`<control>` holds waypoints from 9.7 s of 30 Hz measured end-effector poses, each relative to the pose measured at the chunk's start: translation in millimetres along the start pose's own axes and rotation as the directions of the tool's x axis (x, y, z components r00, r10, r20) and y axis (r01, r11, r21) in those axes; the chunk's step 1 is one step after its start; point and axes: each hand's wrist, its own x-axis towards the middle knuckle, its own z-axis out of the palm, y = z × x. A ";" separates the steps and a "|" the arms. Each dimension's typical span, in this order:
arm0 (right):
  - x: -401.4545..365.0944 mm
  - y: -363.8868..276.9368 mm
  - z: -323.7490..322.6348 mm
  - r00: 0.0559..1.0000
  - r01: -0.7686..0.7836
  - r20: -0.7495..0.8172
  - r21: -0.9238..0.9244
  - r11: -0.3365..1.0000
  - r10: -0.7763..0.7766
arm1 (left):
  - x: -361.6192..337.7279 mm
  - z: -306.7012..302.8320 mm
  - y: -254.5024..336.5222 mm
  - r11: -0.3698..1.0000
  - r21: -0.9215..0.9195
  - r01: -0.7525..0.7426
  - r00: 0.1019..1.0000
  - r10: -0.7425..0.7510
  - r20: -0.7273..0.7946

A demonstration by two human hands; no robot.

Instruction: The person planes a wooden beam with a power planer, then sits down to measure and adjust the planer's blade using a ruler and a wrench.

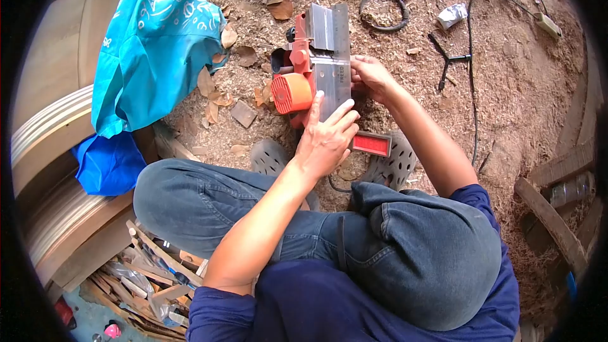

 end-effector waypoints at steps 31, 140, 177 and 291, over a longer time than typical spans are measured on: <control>4.1 9.5 -2.3 0.999 0.024 -0.038 0.033 0.999 -0.023 | 0.7 -0.6 0.5 1.000 0.001 0.004 1.000 -0.004 0.000; -165.2 -132.5 -13.0 0.362 0.824 0.519 -0.566 0.005 -0.774 | 30.7 -83.5 40.5 0.464 -0.875 0.138 0.908 -0.413 -0.076; -141.9 -143.5 3.5 0.815 0.557 0.516 -0.570 0.604 -0.264 | 15.4 -91.2 37.9 0.362 -0.928 0.092 0.929 -0.366 -0.050; -125.7 -84.8 -41.7 0.792 0.329 0.019 -0.856 0.400 -0.610 | 61.9 -12.8 9.8 0.979 -0.128 -0.161 0.973 0.135 -0.190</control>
